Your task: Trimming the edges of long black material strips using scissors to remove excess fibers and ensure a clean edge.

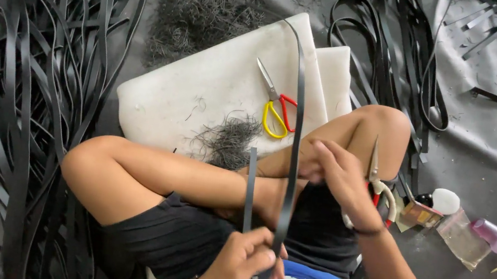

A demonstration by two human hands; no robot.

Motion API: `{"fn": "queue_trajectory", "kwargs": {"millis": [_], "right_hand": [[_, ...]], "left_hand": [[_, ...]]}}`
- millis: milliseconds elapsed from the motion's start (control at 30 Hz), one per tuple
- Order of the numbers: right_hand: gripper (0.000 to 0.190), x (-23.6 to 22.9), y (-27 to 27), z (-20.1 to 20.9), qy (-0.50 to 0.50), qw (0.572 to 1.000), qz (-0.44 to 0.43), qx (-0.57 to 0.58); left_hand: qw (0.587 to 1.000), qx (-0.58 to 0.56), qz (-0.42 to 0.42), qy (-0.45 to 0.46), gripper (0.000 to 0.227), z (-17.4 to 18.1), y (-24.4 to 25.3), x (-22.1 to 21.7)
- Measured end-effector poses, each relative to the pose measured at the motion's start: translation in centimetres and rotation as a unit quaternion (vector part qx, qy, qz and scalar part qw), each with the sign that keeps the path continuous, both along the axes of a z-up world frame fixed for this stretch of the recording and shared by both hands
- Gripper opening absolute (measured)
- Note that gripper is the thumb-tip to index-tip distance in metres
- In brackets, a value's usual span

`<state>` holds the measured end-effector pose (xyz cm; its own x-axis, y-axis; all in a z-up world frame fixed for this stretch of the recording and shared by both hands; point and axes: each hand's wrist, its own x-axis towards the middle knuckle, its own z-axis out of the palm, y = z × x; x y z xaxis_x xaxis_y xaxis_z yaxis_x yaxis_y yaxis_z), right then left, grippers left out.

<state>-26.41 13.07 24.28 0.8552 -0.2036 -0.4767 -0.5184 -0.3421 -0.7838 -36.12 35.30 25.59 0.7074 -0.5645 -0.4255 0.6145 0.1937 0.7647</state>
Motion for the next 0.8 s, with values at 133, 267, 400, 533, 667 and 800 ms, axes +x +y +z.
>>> {"fn": "queue_trajectory", "kwargs": {"millis": [133,267,400,533,667,800], "right_hand": [[0.035,2.5,2.9,-3.5,0.075,0.937,-0.154,0.304],[0.021,1.6,4.2,-3.0,-0.031,0.971,-0.089,0.22],[0.015,-2.1,4.1,-5.5,-0.004,0.992,-0.056,0.114],[0.023,-6.4,3.2,-10.6,-0.006,0.989,-0.024,0.147],[0.023,-9.1,3.9,-9.9,0.043,0.994,0.043,0.088],[0.021,-8.6,5.0,-2.3,0.116,0.984,0.133,0.022]], "left_hand": [[0.972,0.055,-0.17,-0.153,0.013,0.7,0.7,0.1],[0.925,0.028,-0.286,-0.249,0.014,-0.3,2.0,0.6],[0.97,0.089,-0.113,-0.198,0.029,-3.6,2.8,3.2],[0.961,0.272,0.021,-0.034,0.049,-7.5,1.2,7.0],[0.973,0.148,0.176,0.035,0.057,-10.8,-1.6,10.1],[0.955,0.149,0.254,0.045,0.029,-12.0,-1.3,12.6]]}}
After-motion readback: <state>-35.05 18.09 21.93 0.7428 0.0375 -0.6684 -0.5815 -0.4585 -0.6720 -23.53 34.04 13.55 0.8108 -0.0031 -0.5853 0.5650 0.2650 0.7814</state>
